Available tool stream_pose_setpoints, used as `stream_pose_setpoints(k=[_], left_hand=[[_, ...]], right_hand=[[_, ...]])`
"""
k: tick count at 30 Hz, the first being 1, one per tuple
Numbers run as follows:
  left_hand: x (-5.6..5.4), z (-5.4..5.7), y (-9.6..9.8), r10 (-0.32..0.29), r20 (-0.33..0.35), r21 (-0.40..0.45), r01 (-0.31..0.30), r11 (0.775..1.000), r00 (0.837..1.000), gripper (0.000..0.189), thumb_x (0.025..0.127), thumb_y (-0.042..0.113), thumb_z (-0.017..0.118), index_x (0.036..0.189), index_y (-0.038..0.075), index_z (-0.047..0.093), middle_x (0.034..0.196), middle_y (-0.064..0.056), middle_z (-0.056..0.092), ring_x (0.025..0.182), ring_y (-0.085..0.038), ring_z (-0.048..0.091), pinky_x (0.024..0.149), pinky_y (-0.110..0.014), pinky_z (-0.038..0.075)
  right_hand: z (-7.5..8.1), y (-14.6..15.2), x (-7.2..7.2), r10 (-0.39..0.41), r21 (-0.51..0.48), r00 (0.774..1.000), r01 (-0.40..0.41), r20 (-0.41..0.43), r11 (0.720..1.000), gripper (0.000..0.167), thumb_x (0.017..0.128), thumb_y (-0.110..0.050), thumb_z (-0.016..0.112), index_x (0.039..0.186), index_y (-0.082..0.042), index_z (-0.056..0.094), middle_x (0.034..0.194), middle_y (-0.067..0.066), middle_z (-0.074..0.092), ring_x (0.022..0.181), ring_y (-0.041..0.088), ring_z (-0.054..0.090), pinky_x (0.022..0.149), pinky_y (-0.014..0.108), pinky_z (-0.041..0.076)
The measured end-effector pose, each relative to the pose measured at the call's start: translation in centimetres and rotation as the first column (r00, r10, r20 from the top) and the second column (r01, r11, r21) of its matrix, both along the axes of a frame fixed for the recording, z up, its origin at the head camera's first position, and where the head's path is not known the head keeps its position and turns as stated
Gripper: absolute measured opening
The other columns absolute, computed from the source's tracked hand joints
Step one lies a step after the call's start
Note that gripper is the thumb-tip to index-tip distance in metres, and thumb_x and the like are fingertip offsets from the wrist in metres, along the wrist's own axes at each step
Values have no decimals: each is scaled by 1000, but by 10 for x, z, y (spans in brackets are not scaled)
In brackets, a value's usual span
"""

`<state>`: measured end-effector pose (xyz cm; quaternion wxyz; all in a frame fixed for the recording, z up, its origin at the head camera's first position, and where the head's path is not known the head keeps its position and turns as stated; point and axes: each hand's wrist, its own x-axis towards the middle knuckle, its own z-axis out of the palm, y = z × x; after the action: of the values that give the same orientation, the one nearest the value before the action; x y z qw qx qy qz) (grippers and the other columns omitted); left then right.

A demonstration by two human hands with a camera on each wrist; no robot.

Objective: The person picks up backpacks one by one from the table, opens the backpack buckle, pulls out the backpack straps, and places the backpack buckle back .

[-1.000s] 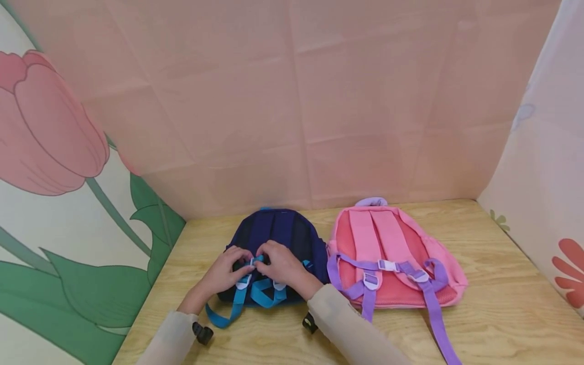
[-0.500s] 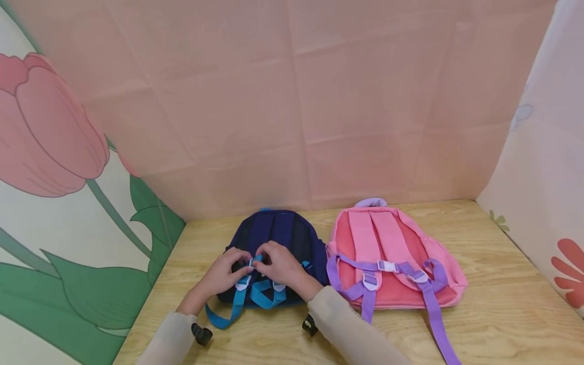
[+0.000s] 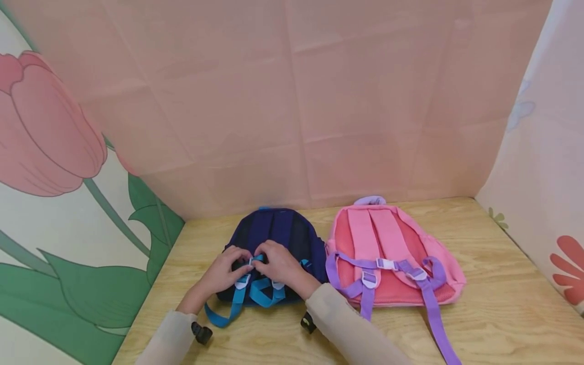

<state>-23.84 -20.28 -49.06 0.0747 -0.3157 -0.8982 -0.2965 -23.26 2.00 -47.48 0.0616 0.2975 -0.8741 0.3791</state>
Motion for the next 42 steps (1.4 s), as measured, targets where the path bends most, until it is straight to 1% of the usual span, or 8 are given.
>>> stream_pose_setpoints(k=[6, 12, 15, 20, 25, 35, 37, 42], left_hand=[[-2, 1, 0, -3, 2, 7, 3, 1000, 1000, 16, 95, 24, 73, 109, 17, 69, 102, 6, 66, 92, -11, 54, 81, -32, 50], [-3, 1, -2, 6, 24, 8, -6, 1000, 1000, 16, 96, 25, 72, 110, 17, 69, 104, 6, 66, 93, -11, 55, 83, -33, 50], [-2, 2, -2, 14, 28, 9, -14, 1000, 1000, 16, 96, 25, 71, 110, 17, 69, 105, 5, 66, 94, -11, 55, 83, -33, 50], [-1, 2, -2, 21, 31, -3, -21, 1000, 999, 16, 96, 25, 71, 110, 17, 69, 104, 5, 65, 94, -11, 55, 84, -33, 51], [-1, 1, 0, 25, 27, -14, -25, 1000, 999, 16, 96, 25, 72, 110, 16, 69, 103, 6, 66, 94, -11, 55, 83, -33, 51], [-1, -2, 0, 20, 20, -4, -20, 1000, 1000, 16, 95, 25, 73, 109, 17, 69, 103, 7, 65, 93, -10, 55, 82, -32, 51], [-1, -2, -1, 15, 24, 2, -15, 1000, 1000, 16, 96, 25, 72, 109, 17, 69, 104, 7, 65, 94, -11, 55, 83, -33, 51], [0, -3, -4, 17, 41, 14, -18, 1000, 999, 16, 96, 25, 71, 110, 18, 68, 106, 7, 66, 98, -11, 55, 87, -35, 51]], right_hand=[[1, 2, 0, -9, -49, 1000, 9, 3, 999, 13, 94, -20, 74, 102, -10, 71, 96, 1, 63, 80, 12, 56, 69, 25, 49], [-2, 4, -1, -12, -69, 1000, 14, 25, 998, 13, 95, -20, 72, 103, -11, 72, 89, -1, 59, 71, 8, 51, 62, 23, 46], [-1, 5, -2, -5, -78, 999, 8, 37, 997, 13, 95, -20, 72, 104, -10, 71, 87, -2, 57, 69, 7, 50, 60, 23, 46], [0, 5, -2, 10, -76, 999, -7, 36, 997, 16, 95, -21, 73, 106, -9, 71, 89, -1, 58, 71, 8, 51, 61, 22, 46], [0, 3, -3, 18, -63, 999, -16, 34, 998, 19, 93, -22, 74, 107, -10, 70, 96, 0, 61, 75, 9, 54, 65, 23, 48], [-2, 0, -1, -4, -42, 999, 6, 38, 999, 13, 94, -20, 73, 104, -12, 70, 101, 1, 64, 85, 13, 58, 74, 27, 50], [-3, 1, -1, 0, -48, 999, 2, 39, 999, 13, 95, -20, 73, 104, -11, 70, 100, 1, 64, 83, 12, 57, 72, 26, 50], [-1, 3, -1, -4, -76, 999, 8, 52, 997, 14, 96, -18, 71, 106, -10, 70, 92, 1, 60, 72, 9, 51, 62, 23, 46]])
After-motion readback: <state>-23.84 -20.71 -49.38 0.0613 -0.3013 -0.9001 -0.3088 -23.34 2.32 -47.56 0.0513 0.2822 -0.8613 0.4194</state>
